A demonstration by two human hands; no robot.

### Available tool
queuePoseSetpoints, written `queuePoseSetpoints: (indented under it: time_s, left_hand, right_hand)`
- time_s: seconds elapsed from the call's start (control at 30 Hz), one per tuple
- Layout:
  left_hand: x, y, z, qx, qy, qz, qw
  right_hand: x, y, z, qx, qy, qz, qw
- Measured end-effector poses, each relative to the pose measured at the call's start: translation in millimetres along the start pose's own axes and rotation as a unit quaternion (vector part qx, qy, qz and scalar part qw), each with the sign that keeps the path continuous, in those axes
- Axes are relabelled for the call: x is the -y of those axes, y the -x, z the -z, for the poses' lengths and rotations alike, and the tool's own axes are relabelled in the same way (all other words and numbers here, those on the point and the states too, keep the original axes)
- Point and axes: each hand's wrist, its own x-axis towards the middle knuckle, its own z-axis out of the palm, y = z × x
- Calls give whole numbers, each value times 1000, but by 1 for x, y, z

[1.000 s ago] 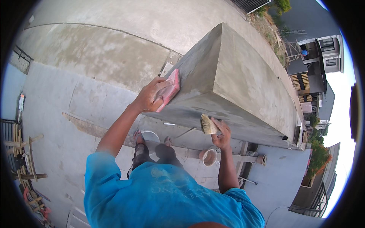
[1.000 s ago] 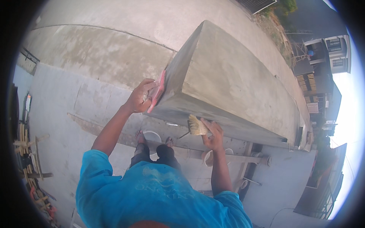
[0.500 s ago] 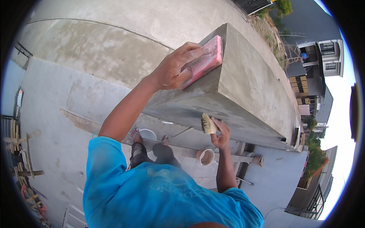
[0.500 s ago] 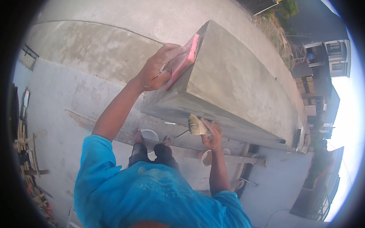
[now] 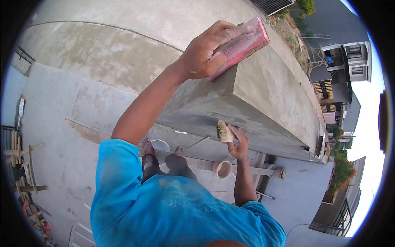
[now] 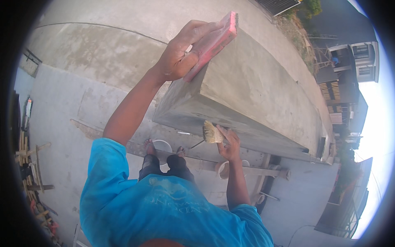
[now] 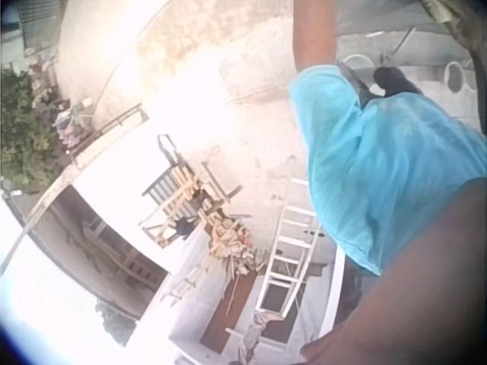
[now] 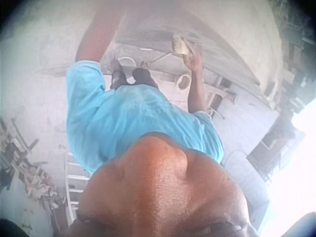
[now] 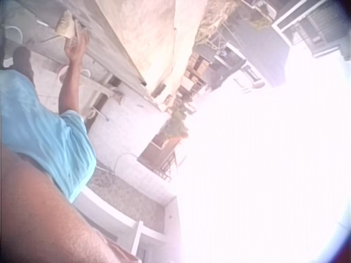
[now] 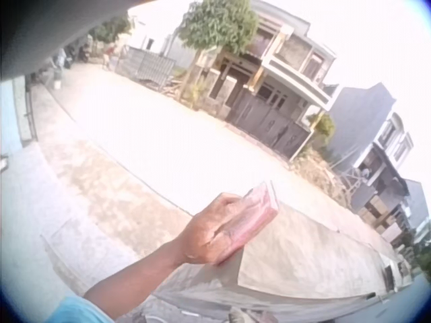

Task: The person smooths a concrete surface using a pink trowel and a brush. They repeatedly rub the trowel over the surface, occasionally dip the brush into a bucket, and continue smoothing different sections of the concrete.

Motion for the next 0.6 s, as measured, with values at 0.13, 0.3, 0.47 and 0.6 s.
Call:
queuePoseSetpoints:
  time_s: [0.13,0.3,0.47,0.6]
  left_hand:
    - [9,96,-2,17,-10,39,999]
    - [8,220,10,34,-44,207,977]
    - [-39,282,25,-228,61,336,912]
    - [-96,324,30,-387,295,311,817]
  right_hand:
    - [1,1,-1,1,-6,-14,1000]
    - [1,0,4,16,-26,-26,999]
    - [4,7,-9,18,-77,-49,996]
    - [65,-5,-55,94,-278,-192,936]
